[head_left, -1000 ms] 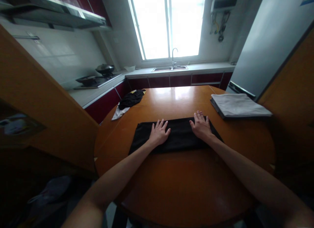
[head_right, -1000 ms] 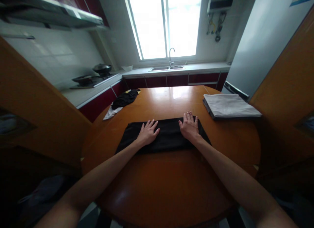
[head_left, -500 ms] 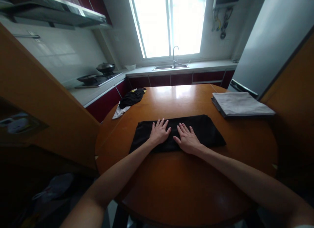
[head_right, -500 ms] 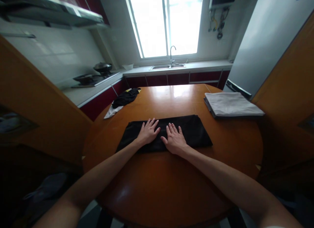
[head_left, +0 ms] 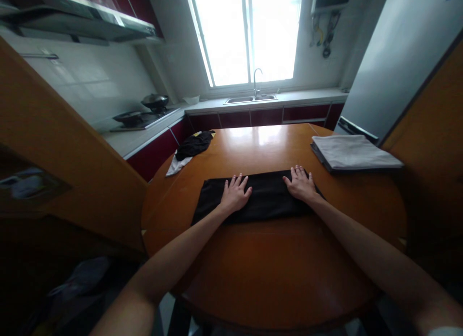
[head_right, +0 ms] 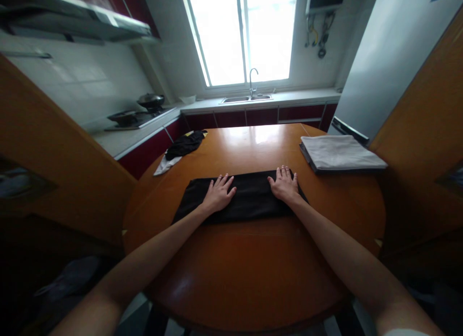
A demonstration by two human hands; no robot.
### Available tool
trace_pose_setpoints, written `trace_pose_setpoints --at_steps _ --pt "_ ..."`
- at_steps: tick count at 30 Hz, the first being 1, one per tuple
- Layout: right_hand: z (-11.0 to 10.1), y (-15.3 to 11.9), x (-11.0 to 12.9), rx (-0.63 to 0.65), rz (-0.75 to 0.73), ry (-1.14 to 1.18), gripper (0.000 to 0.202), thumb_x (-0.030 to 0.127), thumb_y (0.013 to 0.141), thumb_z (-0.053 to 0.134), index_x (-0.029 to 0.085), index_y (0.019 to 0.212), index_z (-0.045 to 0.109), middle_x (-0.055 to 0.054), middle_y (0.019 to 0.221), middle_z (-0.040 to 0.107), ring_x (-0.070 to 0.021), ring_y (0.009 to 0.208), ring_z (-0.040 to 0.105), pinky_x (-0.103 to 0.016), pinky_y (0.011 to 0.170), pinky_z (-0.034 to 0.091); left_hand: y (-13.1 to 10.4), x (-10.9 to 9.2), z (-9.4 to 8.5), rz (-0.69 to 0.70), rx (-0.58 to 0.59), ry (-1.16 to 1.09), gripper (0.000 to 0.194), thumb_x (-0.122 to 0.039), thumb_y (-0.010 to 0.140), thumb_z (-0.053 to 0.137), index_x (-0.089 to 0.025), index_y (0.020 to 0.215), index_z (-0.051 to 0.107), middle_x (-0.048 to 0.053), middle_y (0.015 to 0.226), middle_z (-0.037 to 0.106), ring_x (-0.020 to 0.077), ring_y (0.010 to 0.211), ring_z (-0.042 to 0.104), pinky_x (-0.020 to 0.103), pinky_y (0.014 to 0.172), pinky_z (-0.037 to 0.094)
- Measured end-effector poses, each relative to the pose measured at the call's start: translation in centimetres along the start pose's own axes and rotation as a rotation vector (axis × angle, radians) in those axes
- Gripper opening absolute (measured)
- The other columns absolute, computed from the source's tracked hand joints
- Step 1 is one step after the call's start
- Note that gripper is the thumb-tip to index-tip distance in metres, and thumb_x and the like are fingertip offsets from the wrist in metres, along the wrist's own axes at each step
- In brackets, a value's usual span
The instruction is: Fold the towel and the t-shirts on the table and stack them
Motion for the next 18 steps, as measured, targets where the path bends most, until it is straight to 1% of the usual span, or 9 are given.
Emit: trace_pose_setpoints --at_steps 3,6,8,11,13,14,16,18 --pt "0.3 0.0 0.0 -0.017 -0.004 -0.001 0.074 0.055 0.103 0.021 0.007 0.159 0.026 -0.015 0.168 0.016 -0.0255 0.156 0.010 -0.054 0.123 0.008 0.0 0.1 -0.2 -0.014 -0.031 -0.042 0.063 -0.052 0.103 0.031 -0.022 0.158 0.035 0.007 0.166 0.026 0.0283 0.155 0.018 0.054 0.124 0.015" --pt "0.5 0.1 0.0 -0.027 -0.009 0.005 0.074 0.054 0.103 0.022 0.007 0.159 0.027 -0.015 0.168 0.016 -0.0257 0.156 0.010 -0.055 0.123 0.008 -0.5 1.6 -0.7 -0.052 -0.056 -0.074 0.061 -0.047 0.104 0.028 -0.020 0.159 0.031 0.007 0.166 0.026 0.0267 0.155 0.018 0.051 0.124 0.017" --pt "0.6 0.2 -0.1 -0.024 -0.007 0.008 0.074 0.054 0.103 0.023 0.007 0.159 0.027 -0.014 0.168 0.016 -0.0256 0.156 0.009 -0.055 0.123 0.008 -1.2 3.5 -1.1 -0.097 -0.054 -0.045 0.062 -0.047 0.105 0.026 -0.018 0.159 0.031 0.009 0.166 0.025 0.0277 0.155 0.017 0.053 0.124 0.016" --pt "0.8 0.3 -0.1 -0.018 -0.008 0.010 0.074 0.054 0.103 0.023 0.007 0.159 0.026 -0.014 0.168 0.015 -0.0259 0.156 0.009 -0.055 0.123 0.007 -2.5 7.1 -1.6 -0.195 -0.017 0.011 0.067 -0.053 0.104 0.022 -0.016 0.160 0.028 0.010 0.168 0.021 0.0295 0.156 0.013 0.057 0.124 0.013" --pt "0.8 0.3 -0.1 -0.017 -0.008 0.012 0.075 0.055 0.102 0.023 0.007 0.159 0.026 -0.015 0.168 0.015 -0.0264 0.156 0.008 -0.055 0.123 0.007 -3.3 9.1 -1.7 -0.233 0.023 0.028 0.069 -0.056 0.104 0.020 -0.019 0.161 0.025 0.008 0.169 0.017 0.0302 0.156 0.010 0.061 0.122 0.013" --pt "0.8 0.3 -0.1 -0.013 -0.008 0.013 0.075 0.055 0.102 0.022 0.007 0.159 0.026 -0.015 0.168 0.015 -0.0268 0.156 0.008 -0.055 0.123 0.007 -3.5 9.7 -1.8 -0.236 0.041 0.034 0.069 -0.058 0.103 0.019 -0.020 0.161 0.024 0.006 0.169 0.016 0.0308 0.156 0.009 0.064 0.121 0.013" --pt "0.7 0.4 -0.2 -0.002 -0.010 0.021 0.074 0.055 0.102 0.022 0.008 0.159 0.026 -0.016 0.168 0.016 -0.0277 0.156 0.008 -0.056 0.123 0.008 -3.7 10.2 -2.1 -0.228 0.059 0.053 0.070 -0.060 0.103 0.019 -0.022 0.161 0.025 0.006 0.169 0.016 0.0326 0.156 0.009 0.067 0.120 0.012" --pt "0.5 0.3 -0.2 0.003 -0.012 0.032 0.074 0.054 0.102 0.023 0.007 0.159 0.027 -0.017 0.168 0.017 -0.0283 0.155 0.009 -0.056 0.123 0.008 -3.5 9.4 -2.6 -0.218 0.035 0.087 0.071 -0.060 0.102 0.022 -0.020 0.160 0.028 0.009 0.168 0.018 0.0351 0.156 0.009 0.068 0.120 0.011"
Point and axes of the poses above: each hand's wrist, its own y-axis towards the middle knuckle, its own z-axis out of the palm, x = y × z, the point moved 3 cm from there along y, towards the middle knuckle
